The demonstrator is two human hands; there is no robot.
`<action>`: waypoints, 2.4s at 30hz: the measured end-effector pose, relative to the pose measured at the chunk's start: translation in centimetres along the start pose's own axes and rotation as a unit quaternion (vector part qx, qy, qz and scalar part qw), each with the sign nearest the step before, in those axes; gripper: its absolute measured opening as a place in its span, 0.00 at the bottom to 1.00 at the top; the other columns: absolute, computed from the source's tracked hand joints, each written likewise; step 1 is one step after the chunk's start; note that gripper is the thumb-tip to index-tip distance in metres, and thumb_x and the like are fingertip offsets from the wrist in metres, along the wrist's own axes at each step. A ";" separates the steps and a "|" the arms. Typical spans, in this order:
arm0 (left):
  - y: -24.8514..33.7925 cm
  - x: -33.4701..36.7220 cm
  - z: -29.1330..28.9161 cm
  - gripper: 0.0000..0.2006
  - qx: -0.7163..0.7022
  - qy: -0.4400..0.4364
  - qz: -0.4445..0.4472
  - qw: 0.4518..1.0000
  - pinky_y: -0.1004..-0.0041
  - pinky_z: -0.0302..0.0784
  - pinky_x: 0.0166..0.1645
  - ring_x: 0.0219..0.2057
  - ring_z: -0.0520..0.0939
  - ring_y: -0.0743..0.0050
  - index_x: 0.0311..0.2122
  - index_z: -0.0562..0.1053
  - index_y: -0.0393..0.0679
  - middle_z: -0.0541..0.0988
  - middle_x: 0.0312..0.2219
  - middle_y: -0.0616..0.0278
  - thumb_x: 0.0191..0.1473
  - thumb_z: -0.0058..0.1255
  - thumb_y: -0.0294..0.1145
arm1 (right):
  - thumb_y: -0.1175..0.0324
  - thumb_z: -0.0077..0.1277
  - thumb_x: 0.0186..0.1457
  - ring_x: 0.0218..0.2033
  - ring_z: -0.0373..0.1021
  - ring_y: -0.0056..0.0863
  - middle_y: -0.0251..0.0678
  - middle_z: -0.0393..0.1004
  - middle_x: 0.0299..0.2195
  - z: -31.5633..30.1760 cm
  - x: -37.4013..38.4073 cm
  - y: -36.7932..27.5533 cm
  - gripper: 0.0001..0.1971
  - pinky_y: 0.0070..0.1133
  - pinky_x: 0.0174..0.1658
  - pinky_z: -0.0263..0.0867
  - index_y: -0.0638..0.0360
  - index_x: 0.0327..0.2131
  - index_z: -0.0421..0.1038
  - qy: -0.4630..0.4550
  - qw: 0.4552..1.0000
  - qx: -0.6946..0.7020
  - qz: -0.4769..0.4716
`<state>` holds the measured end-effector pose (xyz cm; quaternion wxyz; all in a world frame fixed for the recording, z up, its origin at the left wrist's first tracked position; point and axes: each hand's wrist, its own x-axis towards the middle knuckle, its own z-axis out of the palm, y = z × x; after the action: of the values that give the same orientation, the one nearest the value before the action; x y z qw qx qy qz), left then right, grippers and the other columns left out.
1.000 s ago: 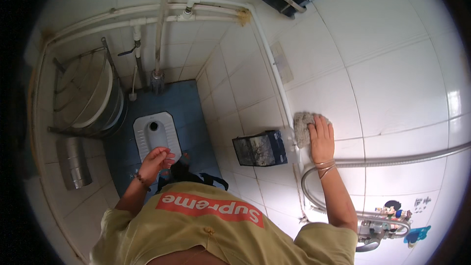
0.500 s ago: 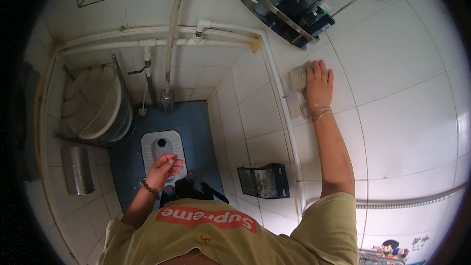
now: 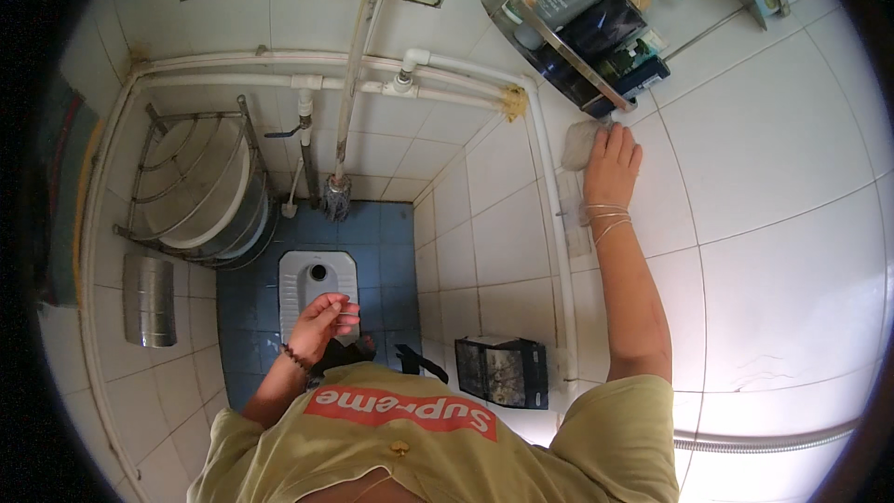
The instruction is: The person cleans the bathroom wall and shower fixtures with a cloth, then wipes down various bottles on a shelf.
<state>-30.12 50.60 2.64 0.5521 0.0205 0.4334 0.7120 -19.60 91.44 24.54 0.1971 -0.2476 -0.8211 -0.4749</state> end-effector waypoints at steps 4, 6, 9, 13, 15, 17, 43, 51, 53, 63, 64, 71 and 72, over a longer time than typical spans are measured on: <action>0.4 0.6 0.2 0.10 0.006 -0.005 -0.003 1.000 0.78 0.68 0.36 0.32 0.74 0.75 0.39 0.64 0.42 0.72 0.35 0.60 0.53 0.38 0.34 | 0.71 0.37 0.46 0.50 0.54 0.34 0.39 0.59 0.46 -0.3 -1.3 -0.6 0.15 0.32 0.51 0.48 0.60 0.41 0.61 -0.017 1.000 0.010 -0.015; 0.5 1.4 -0.2 0.10 0.010 -0.015 -0.003 1.000 0.78 0.68 0.36 0.32 0.74 0.76 0.39 0.64 0.43 0.72 0.35 0.60 0.53 0.38 0.34 | 0.72 0.37 0.46 0.51 0.53 0.34 0.39 0.58 0.47 0.4 -1.9 -1.1 0.17 0.31 0.52 0.47 0.61 0.42 0.61 -0.044 0.998 0.026 -0.021; 1.4 2.4 -1.0 0.11 0.022 -0.041 0.002 0.999 0.77 0.68 0.36 0.32 0.74 0.75 0.40 0.64 0.43 0.72 0.35 0.60 0.53 0.38 0.35 | 0.72 0.37 0.46 0.51 0.53 0.34 0.39 0.58 0.47 1.3 -1.1 -1.6 0.17 0.30 0.52 0.47 0.62 0.43 0.61 -0.071 0.997 0.034 -0.026; 4.9 2.7 -1.5 0.11 0.042 -0.045 -0.028 0.998 0.79 0.67 0.36 0.33 0.73 0.77 0.40 0.64 0.42 0.72 0.34 0.62 0.53 0.38 0.34 | 0.72 0.37 0.46 0.50 0.53 0.34 0.39 0.59 0.46 4.1 0.2 -2.9 0.17 0.28 0.52 0.47 0.62 0.42 0.61 -0.070 0.997 0.036 -0.024; 6.5 3.0 -2.3 0.11 0.053 -0.044 -0.028 0.997 0.79 0.67 0.36 0.33 0.73 0.77 0.40 0.64 0.42 0.72 0.34 0.62 0.53 0.38 0.34 | 0.72 0.36 0.46 0.49 0.54 0.34 0.40 0.60 0.46 5.2 1.3 -3.4 0.17 0.27 0.51 0.49 0.62 0.42 0.61 -0.099 0.995 0.019 -0.010; 7.8 2.9 -4.0 0.11 0.061 -0.033 -0.018 0.997 0.78 0.67 0.36 0.33 0.73 0.77 0.40 0.64 0.42 0.72 0.34 0.62 0.53 0.38 0.33 | 0.72 0.37 0.45 0.49 0.55 0.33 0.40 0.60 0.46 6.1 2.4 -3.8 0.17 0.27 0.51 0.50 0.62 0.42 0.61 -0.106 0.994 0.027 0.002; 13.1 9.9 -4.2 0.12 0.117 -0.142 -0.124 0.975 0.73 0.70 0.36 0.33 0.74 0.66 0.39 0.63 0.40 0.72 0.33 0.56 0.51 0.40 0.36 | 0.73 0.40 0.44 0.50 0.55 0.35 0.38 0.60 0.45 -14.1 2.2 10.8 0.15 0.30 0.50 0.51 0.54 0.40 0.63 -0.034 0.992 -0.057 0.111; 12.7 10.1 -1.4 0.13 0.089 -0.172 -0.078 0.978 0.78 0.66 0.29 0.25 0.71 0.76 0.32 0.68 0.43 0.73 0.25 0.64 0.53 0.36 0.41 | 0.79 0.42 0.41 0.49 0.55 0.43 0.48 0.57 0.47 -29.1 8.4 26.4 0.22 0.29 0.51 0.52 0.55 0.45 0.59 0.274 0.913 -0.129 0.275; 11.6 11.6 -3.2 0.12 0.059 -0.255 -0.111 0.959 0.75 0.65 0.28 0.23 0.69 0.77 0.28 0.67 0.44 0.70 0.23 0.65 0.54 0.36 0.41 | 0.81 0.44 0.38 0.48 0.55 0.45 0.50 0.57 0.48 -29.5 8.2 28.7 0.26 0.29 0.52 0.52 0.54 0.45 0.59 0.272 0.899 -0.209 0.271; 11.5 11.8 -2.1 0.13 0.136 -0.312 -0.146 0.929 0.69 0.63 0.31 0.24 0.65 0.76 0.28 0.67 0.45 0.67 0.22 0.67 0.55 0.33 0.40 | 0.70 0.38 0.45 0.55 0.47 0.31 0.33 0.52 0.52 -19.4 8.7 17.9 0.13 0.31 0.55 0.45 0.50 0.37 0.66 -0.067 0.993 -0.097 0.016; 11.6 11.5 -1.6 0.14 0.160 -0.267 -0.146 0.939 0.69 0.65 0.33 0.26 0.67 0.75 0.31 0.68 0.43 0.70 0.24 0.66 0.55 0.33 0.40 | 0.70 0.38 0.45 0.55 0.47 0.31 0.33 0.52 0.52 -19.8 8.7 18.6 0.13 0.31 0.55 0.45 0.50 0.37 0.66 -0.065 0.993 -0.098 0.015; 10.6 11.4 -3.8 0.13 0.130 -0.211 -0.122 0.961 0.72 0.66 0.35 0.28 0.69 0.74 0.30 0.68 0.42 0.71 0.26 0.64 0.55 0.33 0.38 | 0.75 0.39 0.45 0.50 0.53 0.44 0.46 0.55 0.50 -25.8 16.4 30.1 0.17 0.31 0.50 0.51 0.56 0.42 0.62 0.220 0.927 -0.248 0.177; 10.2 13.1 -3.3 0.13 0.144 -0.234 -0.124 0.954 0.72 0.66 0.35 0.28 0.69 0.74 0.31 0.68 0.42 0.71 0.26 0.63 0.55 0.33 0.38 | 0.74 0.37 0.47 0.50 0.53 0.45 0.48 0.53 0.50 -27.0 16.1 32.7 0.17 0.32 0.50 0.51 0.56 0.44 0.61 0.280 0.909 -0.144 0.273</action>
<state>-44.73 58.98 1.25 0.7132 0.2115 0.3889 0.5435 -10.63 85.24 68.55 0.5032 -0.3441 -0.5551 -0.5660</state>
